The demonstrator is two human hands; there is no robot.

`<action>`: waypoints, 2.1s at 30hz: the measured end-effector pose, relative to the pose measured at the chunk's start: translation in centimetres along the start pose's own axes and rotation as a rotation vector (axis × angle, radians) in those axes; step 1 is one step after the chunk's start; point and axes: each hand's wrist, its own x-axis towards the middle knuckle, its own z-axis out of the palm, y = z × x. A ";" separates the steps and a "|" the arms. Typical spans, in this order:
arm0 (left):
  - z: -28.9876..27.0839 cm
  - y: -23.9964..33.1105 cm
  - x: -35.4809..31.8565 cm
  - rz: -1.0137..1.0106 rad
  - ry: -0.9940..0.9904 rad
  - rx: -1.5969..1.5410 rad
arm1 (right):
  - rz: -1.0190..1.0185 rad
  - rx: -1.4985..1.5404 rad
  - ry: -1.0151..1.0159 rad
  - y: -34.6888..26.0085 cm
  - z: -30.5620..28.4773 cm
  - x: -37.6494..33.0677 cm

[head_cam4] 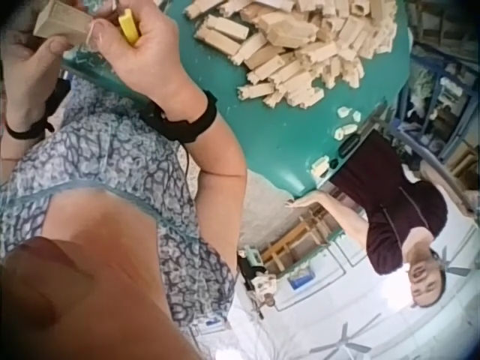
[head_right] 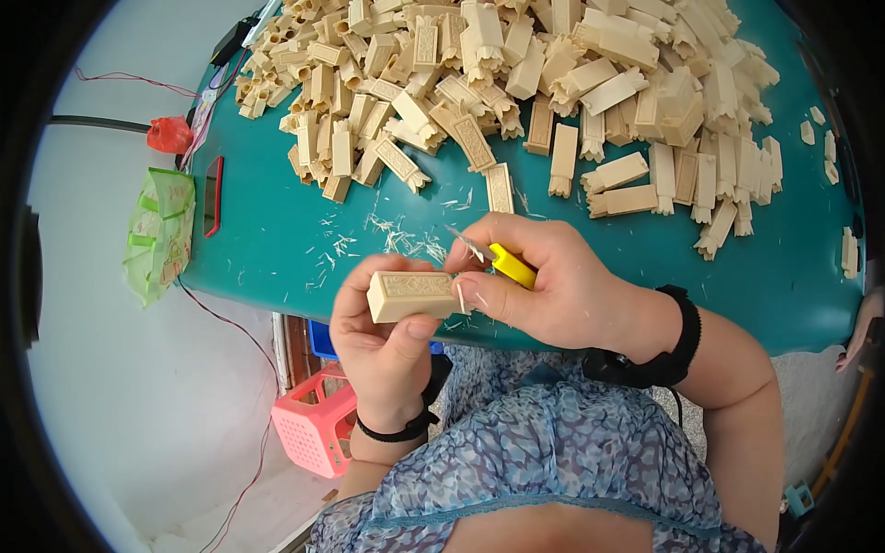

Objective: Manually shaping and trimming small wooden blocks using a utility knife.

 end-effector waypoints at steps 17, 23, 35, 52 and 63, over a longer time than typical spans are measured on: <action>-0.2 0.8 0.4 0.744 0.071 1.203 | -0.333 -0.431 0.095 -0.7 0.2 -0.3; -0.6 0.9 0.3 0.816 0.062 1.344 | -0.338 -0.503 0.127 -0.7 0.2 -0.3; -1.0 1.2 0.3 0.605 -0.008 1.057 | -0.079 -0.398 0.151 -0.6 -0.5 0.3; -0.5 0.1 0.1 -0.113 0.131 -0.277 | -0.100 -0.239 0.014 -0.3 0.0 0.0; -0.2 0.4 -0.8 -0.333 -0.105 -0.157 | -0.204 -0.109 0.062 -0.2 -0.2 -0.5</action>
